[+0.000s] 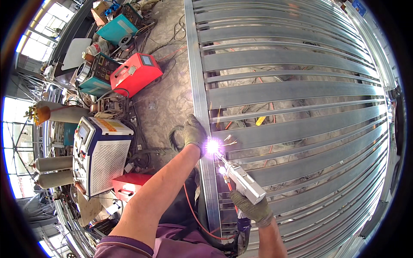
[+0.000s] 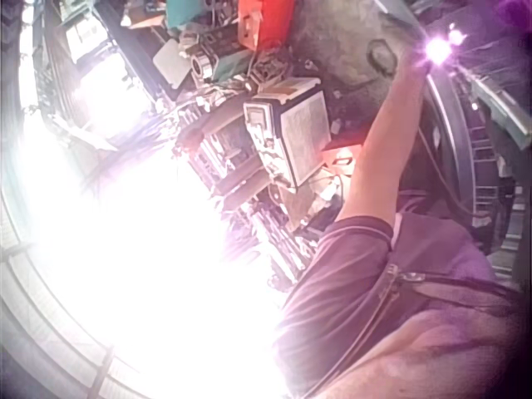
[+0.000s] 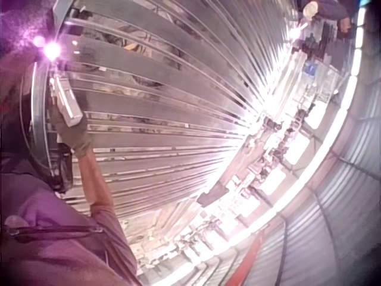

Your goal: The person welds a metal frame using a handheld welding torch. They move the torch along the seams of the frame, creating bright sparks and fusing the metal pieces together.

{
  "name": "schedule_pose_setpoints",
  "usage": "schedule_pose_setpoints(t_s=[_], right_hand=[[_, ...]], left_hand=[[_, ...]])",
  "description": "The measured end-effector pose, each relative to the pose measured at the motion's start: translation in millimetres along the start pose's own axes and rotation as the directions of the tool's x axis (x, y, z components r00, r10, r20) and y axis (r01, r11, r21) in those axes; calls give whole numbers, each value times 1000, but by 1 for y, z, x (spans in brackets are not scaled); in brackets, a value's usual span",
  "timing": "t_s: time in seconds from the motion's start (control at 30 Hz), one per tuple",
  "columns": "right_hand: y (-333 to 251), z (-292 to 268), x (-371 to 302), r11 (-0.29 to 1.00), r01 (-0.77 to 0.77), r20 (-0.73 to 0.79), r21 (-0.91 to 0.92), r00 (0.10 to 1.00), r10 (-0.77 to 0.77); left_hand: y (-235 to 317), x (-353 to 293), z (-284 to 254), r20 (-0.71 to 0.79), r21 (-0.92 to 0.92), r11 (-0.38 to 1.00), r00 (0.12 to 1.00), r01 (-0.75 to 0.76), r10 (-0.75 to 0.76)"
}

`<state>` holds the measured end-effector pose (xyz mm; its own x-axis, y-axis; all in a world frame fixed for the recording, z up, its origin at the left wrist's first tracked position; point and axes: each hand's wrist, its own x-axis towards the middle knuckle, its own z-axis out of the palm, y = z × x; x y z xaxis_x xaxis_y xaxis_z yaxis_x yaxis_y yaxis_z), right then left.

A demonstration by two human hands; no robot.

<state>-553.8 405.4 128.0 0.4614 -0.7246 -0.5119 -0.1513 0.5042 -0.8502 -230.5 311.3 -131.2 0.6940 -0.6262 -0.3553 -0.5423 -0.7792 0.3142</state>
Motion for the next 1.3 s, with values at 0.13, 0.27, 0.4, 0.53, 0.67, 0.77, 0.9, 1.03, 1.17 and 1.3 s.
schedule_pose_setpoints(t_s=[0.13, 0.27, 0.4, 0.53, 0.67, 0.77, 0.9, 1.03, 1.17, 1.3], right_hand=[[2, -6, -1, 1000, -24, -48, -9, 999, 24], [-4, 1, -2, 1000, -26, 60, 2, 998, 26], [11, -9, -2, 1000, -5, -74, 25, 997, 6], [-2, 3, -5, 1000, -17, 27, -10, 999, 17], [7, -2, -4, 1000, 8, -2, 11, 1000, -8], [8, -4, -7, 1000, -5, -38, 11, 999, 5], [7, 1, -7, 998, 44, 8, -41, 999, -44], [10, -2, -9, 1000, 12, -30, -6, 999, -12], [10, -2, -10, 1000, -8, -5, 24, 1000, 9], [4, 1, -12, 998, -57, 24, 34, 998, 57]], left_hand=[[27, -4, 13, 110, -68, 997, 993, 45, -37], [-76, 51, 70, -113, 340, 925, 969, -169, 218], [34, -6, 30, 353, 866, 271, 898, -419, 262], [-33, 23, 27, -71, 164, 986, 997, -28, 40], [17, -6, 0, -21, -148, 986, 997, 74, -78], [54, -31, -32, 5, -307, 943, 991, 127, -131], [15, -17, -24, -83, -83, 991, 992, -102, 95], [61, -47, -56, -40, -357, 932, 996, 64, -84], [68, -51, -66, 6, -396, 909, 990, 132, -142], [40, -32, -42, -49, -281, 955, 992, 97, -115]])
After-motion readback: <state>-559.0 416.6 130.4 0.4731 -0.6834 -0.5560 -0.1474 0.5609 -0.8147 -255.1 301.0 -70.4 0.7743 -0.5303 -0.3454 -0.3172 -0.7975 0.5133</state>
